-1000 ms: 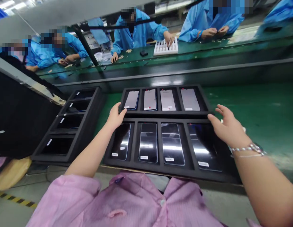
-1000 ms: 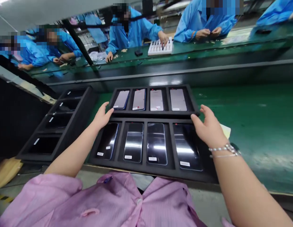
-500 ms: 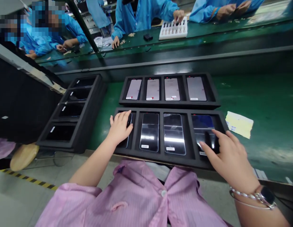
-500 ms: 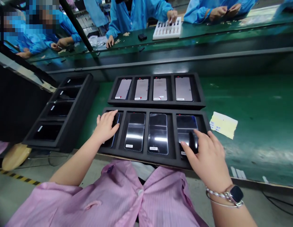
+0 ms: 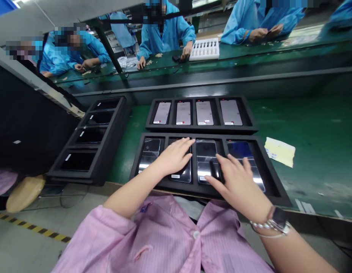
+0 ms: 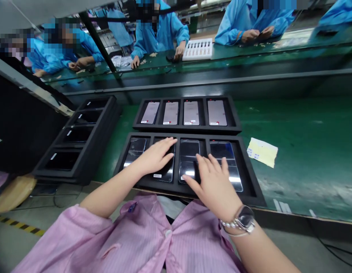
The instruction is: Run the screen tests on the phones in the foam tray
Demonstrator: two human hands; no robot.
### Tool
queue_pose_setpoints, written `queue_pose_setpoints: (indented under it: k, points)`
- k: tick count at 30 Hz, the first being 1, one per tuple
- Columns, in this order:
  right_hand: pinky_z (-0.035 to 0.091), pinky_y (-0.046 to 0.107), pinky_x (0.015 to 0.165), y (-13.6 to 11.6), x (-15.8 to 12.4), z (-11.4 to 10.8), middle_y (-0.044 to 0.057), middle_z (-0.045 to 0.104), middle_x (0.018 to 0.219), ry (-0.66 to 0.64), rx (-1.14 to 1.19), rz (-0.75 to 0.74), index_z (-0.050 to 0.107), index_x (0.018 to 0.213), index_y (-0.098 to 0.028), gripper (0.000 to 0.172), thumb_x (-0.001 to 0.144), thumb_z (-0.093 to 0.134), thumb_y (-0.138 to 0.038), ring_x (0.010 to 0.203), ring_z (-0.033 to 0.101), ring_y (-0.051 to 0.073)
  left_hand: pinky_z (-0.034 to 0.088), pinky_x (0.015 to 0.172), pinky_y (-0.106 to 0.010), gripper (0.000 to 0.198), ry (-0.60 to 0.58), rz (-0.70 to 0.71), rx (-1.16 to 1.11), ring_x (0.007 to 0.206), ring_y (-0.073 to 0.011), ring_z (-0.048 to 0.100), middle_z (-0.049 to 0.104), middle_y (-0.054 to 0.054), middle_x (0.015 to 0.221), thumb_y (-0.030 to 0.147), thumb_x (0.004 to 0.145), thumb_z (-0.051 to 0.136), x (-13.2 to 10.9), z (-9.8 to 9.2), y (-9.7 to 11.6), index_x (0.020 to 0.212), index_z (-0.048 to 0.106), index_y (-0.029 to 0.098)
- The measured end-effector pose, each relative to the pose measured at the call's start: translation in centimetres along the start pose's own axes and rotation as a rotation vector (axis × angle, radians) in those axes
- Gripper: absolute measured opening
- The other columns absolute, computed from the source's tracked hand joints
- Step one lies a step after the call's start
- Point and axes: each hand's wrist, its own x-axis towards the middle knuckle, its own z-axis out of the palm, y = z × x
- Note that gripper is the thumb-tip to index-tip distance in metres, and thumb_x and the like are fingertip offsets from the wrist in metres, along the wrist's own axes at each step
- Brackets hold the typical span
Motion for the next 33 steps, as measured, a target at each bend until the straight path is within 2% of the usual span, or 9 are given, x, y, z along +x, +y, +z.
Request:
queue_pose_setpoints:
  k: [3, 6, 11, 17, 22, 25, 28, 31, 33]
  points:
    - [0.032, 0.074, 0.119, -1.0, 0.9, 1.7, 0.027, 0.066, 0.132, -0.013, -0.026, 0.007, 0.054, 0.145, -0.002, 0.085, 0.107, 0.026, -0.073, 0.139, 0.049, 0.050, 0.036, 0.129, -0.050, 0.056, -0.039, -0.036, 0.023, 0.159, -0.0288, 0.037, 0.041, -0.017, 0.169, 0.026, 0.107, 0.041, 1.3, 1.6, 0.8, 0.162, 0.037, 0.015]
    - [0.037, 0.071, 0.118, -0.9, 1.1, 2.6, 0.023, 0.064, 0.134, 0.025, 0.058, 0.050, 0.055, 0.145, -0.009, 0.075, 0.107, 0.033, -0.071, 0.142, 0.047, 0.048, 0.034, 0.129, -0.056, 0.057, 0.011, -0.091, 0.040, 0.158, -0.0350, 0.037, 0.040, -0.021, 0.168, 0.025, 0.105, 0.043, 1.3, 2.3, 0.6, 0.160, 0.038, 0.012]
    - [0.038, 0.073, 0.117, -0.3, 0.9, 2.3, 0.021, 0.063, 0.138, 0.028, 0.172, 0.042, 0.050, 0.149, -0.015, 0.068, 0.107, 0.039, -0.068, 0.144, 0.046, 0.046, 0.038, 0.124, -0.059, 0.065, 0.086, -0.176, 0.029, 0.145, -0.0380, 0.045, 0.052, -0.019, 0.154, 0.027, 0.098, 0.056, 1.7, 2.2, 0.4, 0.159, 0.039, 0.017]
    - [0.032, 0.076, 0.120, -0.5, 0.7, 2.5, 0.022, 0.061, 0.139, -0.019, 0.128, 0.034, 0.053, 0.147, -0.014, 0.071, 0.105, 0.041, -0.070, 0.147, 0.041, 0.048, 0.038, 0.126, -0.055, 0.070, 0.090, -0.212, -0.026, 0.142, -0.0375, 0.043, 0.050, -0.017, 0.150, 0.015, 0.090, 0.056, 2.7, 2.8, 0.2, 0.158, 0.042, 0.018]
    - [0.038, 0.073, 0.118, 0.3, 0.7, 1.3, 0.024, 0.054, 0.151, -0.009, 0.167, 0.000, 0.047, 0.151, -0.013, 0.067, 0.108, 0.042, -0.063, 0.148, 0.042, 0.046, 0.035, 0.129, -0.055, 0.061, 0.104, -0.158, -0.049, 0.148, -0.0367, 0.038, 0.047, -0.015, 0.155, 0.017, 0.093, 0.058, 1.4, 2.1, 0.3, 0.153, 0.049, 0.020]
    - [0.033, 0.070, 0.124, 3.5, 2.8, -0.5, 0.022, 0.053, 0.153, 0.042, 0.186, -0.024, 0.045, 0.154, -0.015, 0.058, 0.109, 0.043, -0.052, 0.150, 0.042, 0.041, 0.031, 0.131, -0.057, 0.056, 0.176, -0.099, -0.029, 0.154, -0.0359, 0.032, 0.044, -0.013, 0.161, 0.036, 0.098, 0.064, 0.9, -0.1, -1.0, 0.152, 0.051, 0.024]
    - [0.032, 0.066, 0.126, 8.9, 6.8, -1.3, 0.021, 0.055, 0.151, 0.084, 0.197, 0.031, 0.049, 0.151, -0.014, 0.056, 0.106, 0.048, -0.047, 0.150, 0.043, 0.039, 0.032, 0.130, -0.059, 0.055, 0.284, -0.146, 0.064, 0.152, -0.0367, 0.035, 0.047, -0.015, 0.160, 0.046, 0.100, 0.062, 2.2, -3.0, -4.1, 0.150, 0.053, 0.023]
    - [0.042, 0.061, 0.122, 14.3, 10.6, -0.3, 0.025, 0.058, 0.146, 0.081, 0.222, 0.115, 0.051, 0.147, -0.008, 0.056, 0.101, 0.046, -0.040, 0.145, 0.050, 0.037, 0.031, 0.131, -0.057, 0.053, 0.332, -0.267, 0.158, 0.153, -0.0387, 0.035, 0.047, -0.018, 0.159, 0.043, 0.100, 0.062, 4.8, -4.9, -7.7, 0.147, 0.057, 0.019]
    - [0.049, 0.058, 0.117, 16.8, 12.2, 1.1, 0.024, 0.062, 0.141, 0.064, 0.223, 0.141, 0.054, 0.143, -0.009, 0.053, 0.100, 0.045, -0.037, 0.137, 0.057, 0.036, 0.030, 0.131, -0.057, 0.052, 0.341, -0.321, 0.179, 0.154, -0.0398, 0.033, 0.046, -0.018, 0.160, 0.041, 0.098, 0.064, 6.3, -5.3, -9.6, 0.144, 0.060, 0.018]
